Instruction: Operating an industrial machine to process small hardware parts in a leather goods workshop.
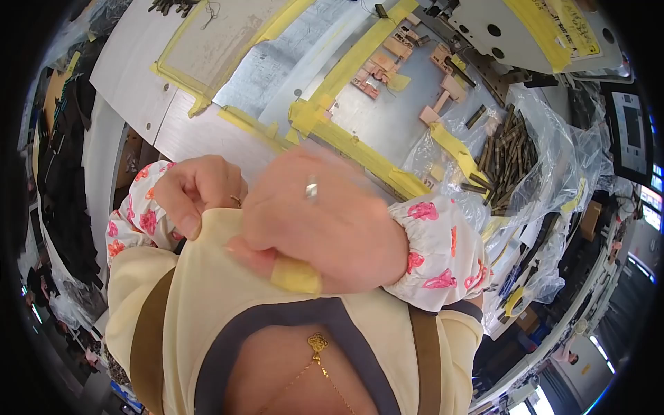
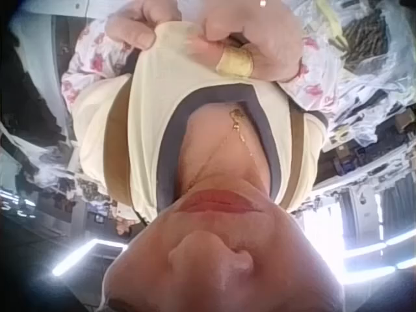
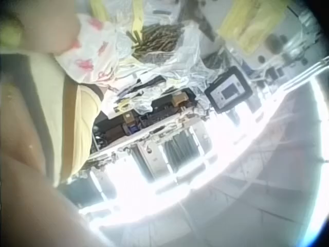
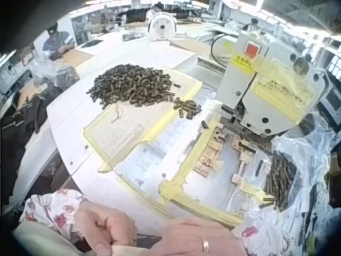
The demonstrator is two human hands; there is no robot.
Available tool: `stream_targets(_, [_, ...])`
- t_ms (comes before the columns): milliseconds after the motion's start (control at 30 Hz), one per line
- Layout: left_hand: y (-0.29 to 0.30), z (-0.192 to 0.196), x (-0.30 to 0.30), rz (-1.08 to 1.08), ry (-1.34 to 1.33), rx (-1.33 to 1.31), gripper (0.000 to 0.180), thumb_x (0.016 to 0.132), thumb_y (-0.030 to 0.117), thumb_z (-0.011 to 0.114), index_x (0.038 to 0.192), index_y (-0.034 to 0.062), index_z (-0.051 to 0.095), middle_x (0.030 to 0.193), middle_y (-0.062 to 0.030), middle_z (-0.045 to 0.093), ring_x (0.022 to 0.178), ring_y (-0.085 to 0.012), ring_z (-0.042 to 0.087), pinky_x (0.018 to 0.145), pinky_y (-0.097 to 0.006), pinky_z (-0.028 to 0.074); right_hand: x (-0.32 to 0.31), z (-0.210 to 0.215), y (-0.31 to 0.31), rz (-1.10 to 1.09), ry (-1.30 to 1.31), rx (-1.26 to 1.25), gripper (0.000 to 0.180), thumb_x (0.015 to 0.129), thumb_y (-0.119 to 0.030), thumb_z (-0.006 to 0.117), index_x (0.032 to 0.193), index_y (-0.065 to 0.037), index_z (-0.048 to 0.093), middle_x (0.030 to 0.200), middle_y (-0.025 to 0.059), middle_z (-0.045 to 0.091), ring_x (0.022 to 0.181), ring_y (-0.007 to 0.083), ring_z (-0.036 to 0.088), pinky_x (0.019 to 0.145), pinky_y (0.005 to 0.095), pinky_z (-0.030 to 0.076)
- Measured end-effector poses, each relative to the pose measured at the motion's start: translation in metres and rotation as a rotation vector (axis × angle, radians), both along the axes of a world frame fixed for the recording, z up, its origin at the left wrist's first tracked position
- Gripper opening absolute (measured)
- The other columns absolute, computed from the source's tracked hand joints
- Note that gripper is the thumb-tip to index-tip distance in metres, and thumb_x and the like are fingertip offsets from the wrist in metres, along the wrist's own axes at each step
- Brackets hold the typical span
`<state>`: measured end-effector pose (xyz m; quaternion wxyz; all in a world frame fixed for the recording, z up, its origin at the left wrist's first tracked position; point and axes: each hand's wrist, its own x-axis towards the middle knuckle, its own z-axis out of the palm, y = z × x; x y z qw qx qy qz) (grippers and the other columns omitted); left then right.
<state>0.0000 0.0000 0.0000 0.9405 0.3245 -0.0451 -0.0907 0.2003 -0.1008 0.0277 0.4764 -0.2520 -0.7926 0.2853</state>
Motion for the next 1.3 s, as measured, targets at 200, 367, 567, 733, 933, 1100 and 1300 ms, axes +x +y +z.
stream_targets(200, [-0.005, -0.013, -0.002, -0.030, -0.137, -0.064, 0.025, 0.081, 0.015, 0.064, 0.069, -0.0065, 0.059, 0.060, -0.0066, 0.056, 0.051, -0.0101, 0.048, 0.045, -0.025, 0.035, 0.001, 0.013, -0.008, 0.057, -0.056, -0.031, 0.035, 0.076, -0.010, 0.070, 0.106, -0.004, 0.054, 0.099, 0.0194, 0.060, 0.086, 0.0268, 0.058, 0.076, 0.0393, 0.044])
stream_targets(367, [0.002, -0.020, 0.003, -0.036, -0.221, -0.101, 0.023, 0.081, 0.012, 0.064, 0.069, -0.0068, 0.058, 0.057, -0.0063, 0.054, 0.049, -0.0117, 0.046, 0.044, -0.030, 0.031, 0.017, 0.022, -0.005, -0.106, -0.480, -0.027, 0.032, 0.082, -0.016, 0.064, 0.111, -0.002, 0.061, 0.120, 0.0204, 0.056, 0.112, 0.0350, 0.054, 0.093, 0.0454, 0.042])
stream_targets(567, [0.011, -0.013, 0.013, -0.037, -0.333, 0.027, 0.023, 0.081, 0.014, 0.063, 0.070, -0.0065, 0.061, 0.057, -0.0084, 0.056, 0.048, -0.0145, 0.049, 0.044, -0.031, 0.033, -0.012, 0.001, -0.022, -0.159, -0.109, 0.272, 0.028, 0.074, -0.018, 0.069, 0.094, 0.001, 0.064, 0.104, 0.0113, 0.062, 0.094, 0.0287, 0.061, 0.093, 0.0472, 0.040])
stream_targets(733, [0.011, -0.006, -0.002, -0.037, -0.178, 0.231, 0.034, 0.087, 0.018, 0.059, 0.061, -0.0025, 0.050, 0.051, -0.0098, 0.043, 0.043, -0.0278, 0.039, 0.044, -0.038, 0.028, 0.032, 0.036, 0.002, -0.532, -0.467, 0.030, 0.025, 0.073, -0.014, 0.071, 0.093, -0.001, 0.065, 0.096, 0.0113, 0.064, 0.088, 0.0273, 0.062, 0.085, 0.0429, 0.045])
stream_targets(933, [0.027, 0.033, -0.004, 0.056, -0.038, 0.468, 0.030, 0.089, 0.026, 0.059, 0.083, -0.0028, 0.064, 0.078, -0.0106, 0.062, 0.066, -0.0219, 0.059, 0.060, -0.031, 0.045, 0.022, 0.020, -0.013, -0.283, -0.432, -0.067, 0.024, 0.068, -0.009, 0.074, 0.089, -0.002, 0.065, 0.087, 0.0097, 0.064, 0.079, 0.0266, 0.061, 0.071, 0.0360, 0.049])
stream_targets(1100, [0.000, 0.043, 0.010, -0.055, -0.735, 0.872, 0.020, 0.085, 0.017, 0.064, 0.100, 0.0045, 0.066, 0.097, -0.0102, 0.059, 0.079, -0.0224, 0.056, 0.070, -0.032, 0.044, 0.045, 0.007, -0.026, -0.447, -0.467, -0.111, 0.024, 0.067, -0.008, 0.074, 0.089, -0.002, 0.065, 0.086, 0.0099, 0.064, 0.077, 0.0280, 0.061, 0.069, 0.0362, 0.049])
stream_targets(1300, [0.073, 0.043, 0.031, 0.072, -0.160, 0.823, 0.017, 0.090, 0.015, 0.058, 0.092, 0.0011, 0.066, 0.087, -0.0077, 0.062, 0.082, -0.0166, 0.057, 0.072, -0.030, 0.044, 0.071, -0.017, -0.040, -0.588, -0.441, -0.199, 0.019, 0.070, -0.005, 0.071, 0.087, -0.001, 0.065, 0.084, 0.0128, 0.064, 0.076, 0.0302, 0.061, 0.068, 0.0377, 0.049])
